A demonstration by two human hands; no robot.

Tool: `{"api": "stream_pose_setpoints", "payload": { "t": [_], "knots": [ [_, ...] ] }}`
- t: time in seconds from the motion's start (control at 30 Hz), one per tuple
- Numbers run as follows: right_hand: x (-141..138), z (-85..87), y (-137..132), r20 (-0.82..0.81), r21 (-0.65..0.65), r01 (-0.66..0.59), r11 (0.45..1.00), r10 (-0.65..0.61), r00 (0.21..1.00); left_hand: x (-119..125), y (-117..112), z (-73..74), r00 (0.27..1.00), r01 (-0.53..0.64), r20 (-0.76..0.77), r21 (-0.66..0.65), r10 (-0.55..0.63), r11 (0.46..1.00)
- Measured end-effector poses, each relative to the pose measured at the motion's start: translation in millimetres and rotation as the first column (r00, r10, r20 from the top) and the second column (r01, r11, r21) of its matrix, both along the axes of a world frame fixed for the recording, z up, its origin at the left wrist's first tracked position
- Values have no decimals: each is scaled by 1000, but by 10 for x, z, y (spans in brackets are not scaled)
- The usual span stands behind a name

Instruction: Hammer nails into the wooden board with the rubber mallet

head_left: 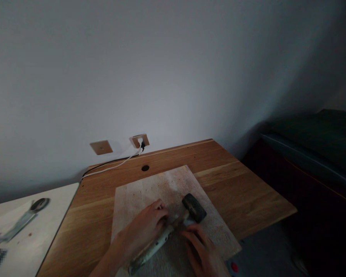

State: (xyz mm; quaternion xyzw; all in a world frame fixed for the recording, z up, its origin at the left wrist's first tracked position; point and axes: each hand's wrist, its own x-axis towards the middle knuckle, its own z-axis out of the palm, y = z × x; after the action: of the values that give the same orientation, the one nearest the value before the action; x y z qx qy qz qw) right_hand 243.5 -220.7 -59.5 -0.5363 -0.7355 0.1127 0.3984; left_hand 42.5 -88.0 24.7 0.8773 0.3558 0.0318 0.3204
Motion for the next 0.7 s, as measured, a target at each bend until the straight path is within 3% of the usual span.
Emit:
{"api": "stream_pose_setpoints", "payload": {
  "t": [0.17, 0.4, 0.7],
  "knots": [
    [-10, 81, 4, -23, 45, 5, 999, -4, 1000, -75, 30, 33, 997, 63, 36, -48, -62, 997],
    [-25, -76, -10, -32, -5, 47, 999, -47, 998, 1, 96, 12, 994, 108, -16, -9, -108, 994],
    [-28, 92, -16, -26, -44, 19, 999, -20, 999, 19, 103, -118, 992, 109, -66, 46, -105, 993]
  ]
}}
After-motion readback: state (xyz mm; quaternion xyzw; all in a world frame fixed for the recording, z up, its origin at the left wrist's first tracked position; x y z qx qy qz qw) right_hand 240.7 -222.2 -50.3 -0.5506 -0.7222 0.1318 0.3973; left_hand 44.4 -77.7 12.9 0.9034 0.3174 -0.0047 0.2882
